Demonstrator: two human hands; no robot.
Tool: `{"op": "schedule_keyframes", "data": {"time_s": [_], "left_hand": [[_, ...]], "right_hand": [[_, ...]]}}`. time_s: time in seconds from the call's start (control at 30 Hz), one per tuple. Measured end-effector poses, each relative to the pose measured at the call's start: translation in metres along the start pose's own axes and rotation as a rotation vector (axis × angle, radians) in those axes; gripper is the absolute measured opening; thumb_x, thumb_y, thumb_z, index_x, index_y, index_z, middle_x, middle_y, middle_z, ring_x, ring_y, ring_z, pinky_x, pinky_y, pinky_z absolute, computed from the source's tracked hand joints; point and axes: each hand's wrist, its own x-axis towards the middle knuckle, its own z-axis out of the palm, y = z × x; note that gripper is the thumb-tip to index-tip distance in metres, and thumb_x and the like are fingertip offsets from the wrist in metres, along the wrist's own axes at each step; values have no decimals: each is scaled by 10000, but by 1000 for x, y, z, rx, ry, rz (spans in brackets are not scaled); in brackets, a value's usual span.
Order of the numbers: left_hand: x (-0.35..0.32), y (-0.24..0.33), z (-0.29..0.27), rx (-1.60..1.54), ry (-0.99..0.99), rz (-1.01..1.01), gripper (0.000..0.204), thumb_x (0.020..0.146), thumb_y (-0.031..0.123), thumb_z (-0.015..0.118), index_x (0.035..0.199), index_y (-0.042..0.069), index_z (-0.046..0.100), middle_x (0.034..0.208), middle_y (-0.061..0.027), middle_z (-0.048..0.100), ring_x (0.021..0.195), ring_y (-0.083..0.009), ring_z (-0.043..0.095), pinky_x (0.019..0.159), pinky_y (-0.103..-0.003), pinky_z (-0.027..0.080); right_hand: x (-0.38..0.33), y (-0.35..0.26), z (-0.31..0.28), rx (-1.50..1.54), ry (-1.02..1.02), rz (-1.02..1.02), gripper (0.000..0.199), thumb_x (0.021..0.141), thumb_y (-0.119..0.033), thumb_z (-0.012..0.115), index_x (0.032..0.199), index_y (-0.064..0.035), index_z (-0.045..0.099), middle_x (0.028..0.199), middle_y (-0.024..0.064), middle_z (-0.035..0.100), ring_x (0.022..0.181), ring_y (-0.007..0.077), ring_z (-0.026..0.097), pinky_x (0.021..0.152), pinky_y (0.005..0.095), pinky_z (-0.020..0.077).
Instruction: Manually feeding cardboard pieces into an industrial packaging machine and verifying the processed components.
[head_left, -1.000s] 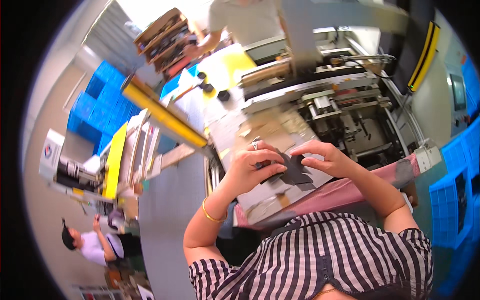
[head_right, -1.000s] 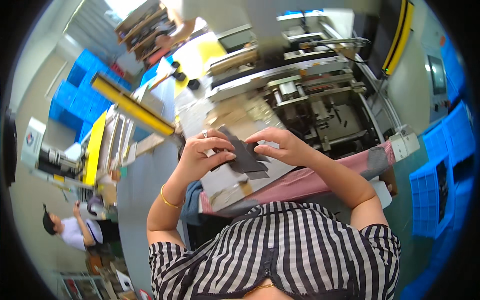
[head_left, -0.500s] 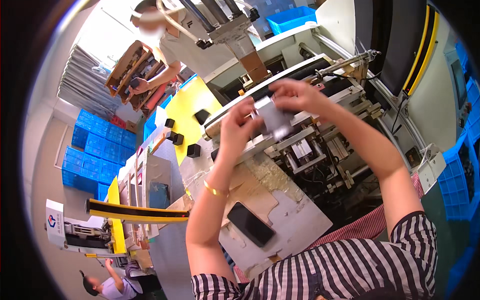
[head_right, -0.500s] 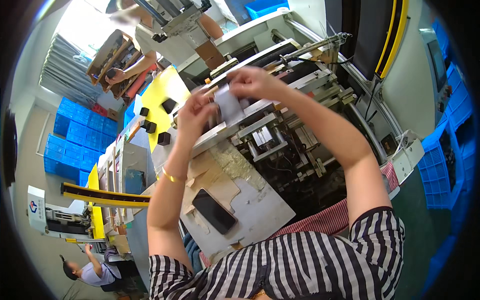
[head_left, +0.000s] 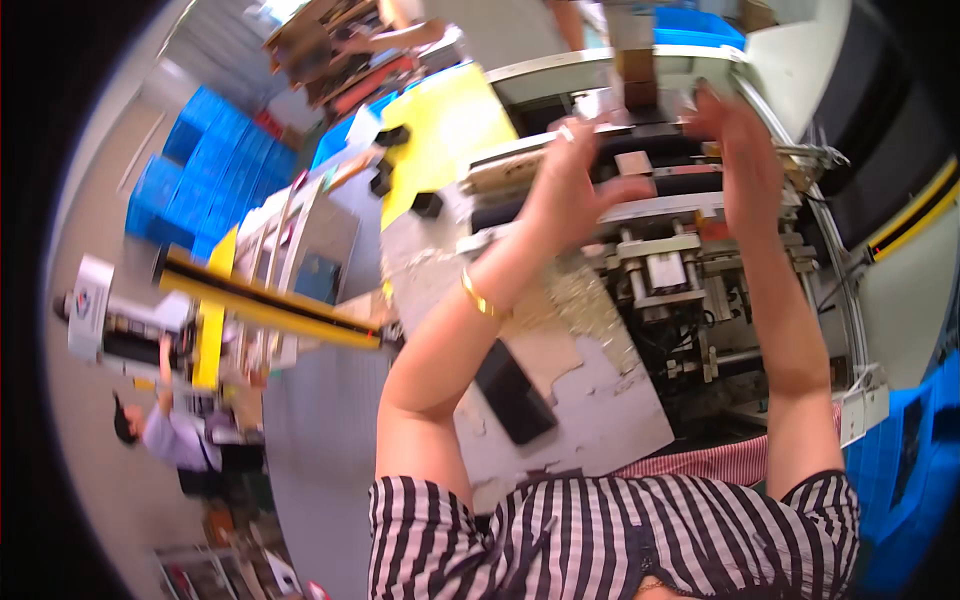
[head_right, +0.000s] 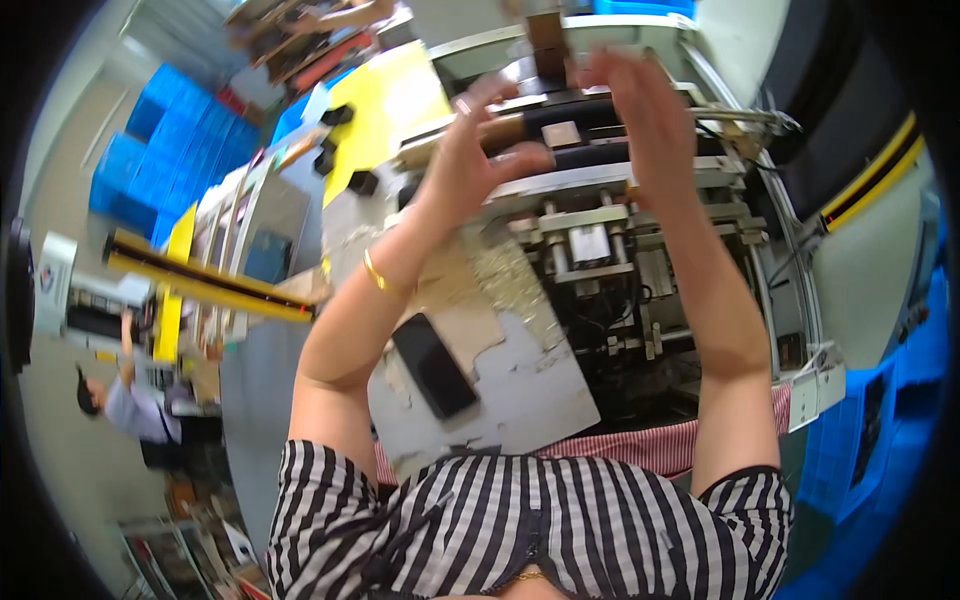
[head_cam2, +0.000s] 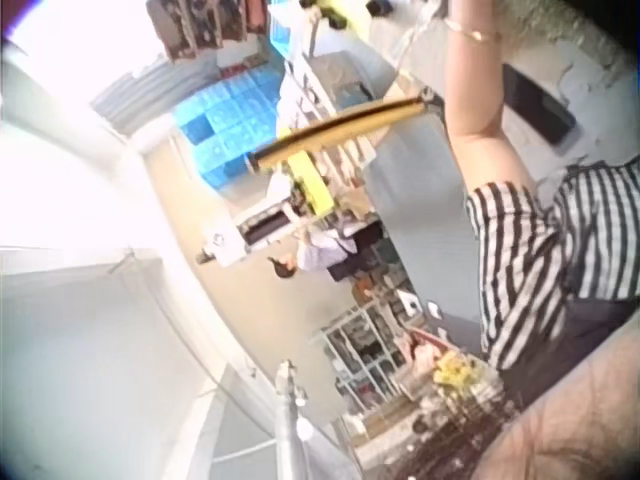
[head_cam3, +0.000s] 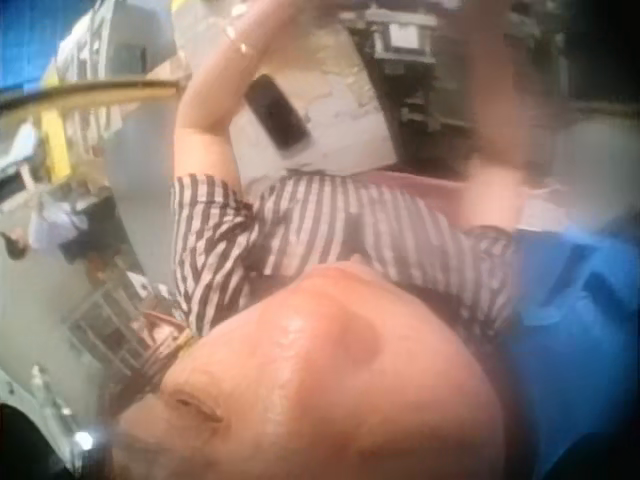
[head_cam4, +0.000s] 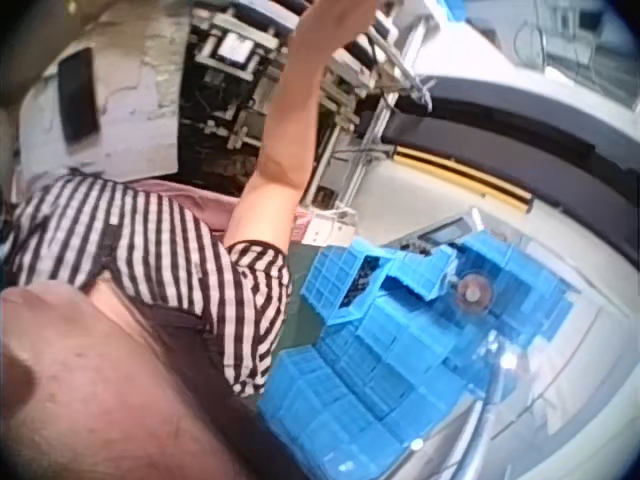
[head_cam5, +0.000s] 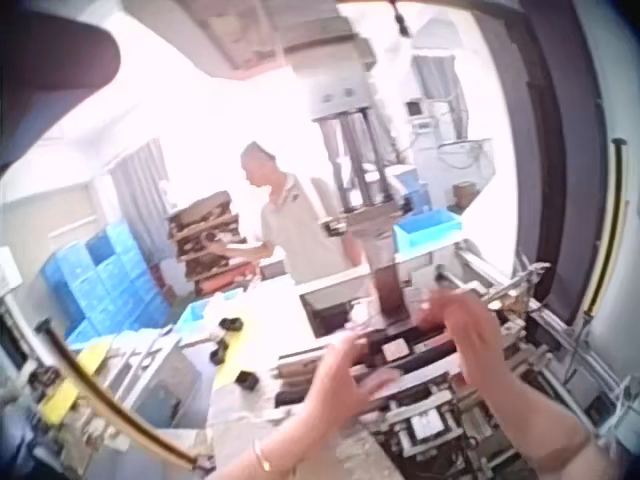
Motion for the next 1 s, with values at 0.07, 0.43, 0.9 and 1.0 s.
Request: {"op": "schedule_keyframes", "data": {"time_s": [0.07, 0.43, 0.9, 1.0], "left_hand": [[-65, 39, -25, -201, -213, 27, 477, 742, 119, 830, 1169, 35, 632, 1169, -107, 654, 1106, -271, 598, 942, -395, 466], [-361, 29, -269, 45, 600, -961, 194, 953, 196, 636, 900, 21, 704, 788, -26, 684, 659, -50, 562, 562, -204, 410], [-201, -223, -242, 519, -320, -109, 272, 781, 17, 689, 1031, 118, 724, 1432, -78, 499, 1164, -295, 560, 975, -397, 473], [-180, -237, -233, 550, -480, -27, 260, 808, 40, 656, 1038, 138, 728, 1440, -73, 490, 1175, -335, 539, 987, -422, 449]], "right_hand": [[-82, -19, 10, -44, -430, 76, 184, 947, -165, 603, 1066, -41, 667, 938, 66, 695, 819, 158, 649, 757, 314, 521], [-293, -95, 40, -489, -397, 390, 175, 910, -85, 592, 1046, -17, 679, 1026, 139, 679, 949, 273, 643, 836, 337, 498], [-369, -98, 53, -1279, -16, 313, 452, 990, -339, 513, 1291, -2, 531, 1288, 170, 572, 1204, 357, 524, 1047, 447, 390], [-367, -97, 55, -1301, -41, 295, 469, 987, -363, 513, 1281, 2, 537, 1261, 172, 586, 1178, 365, 536, 1038, 451, 398]]}}
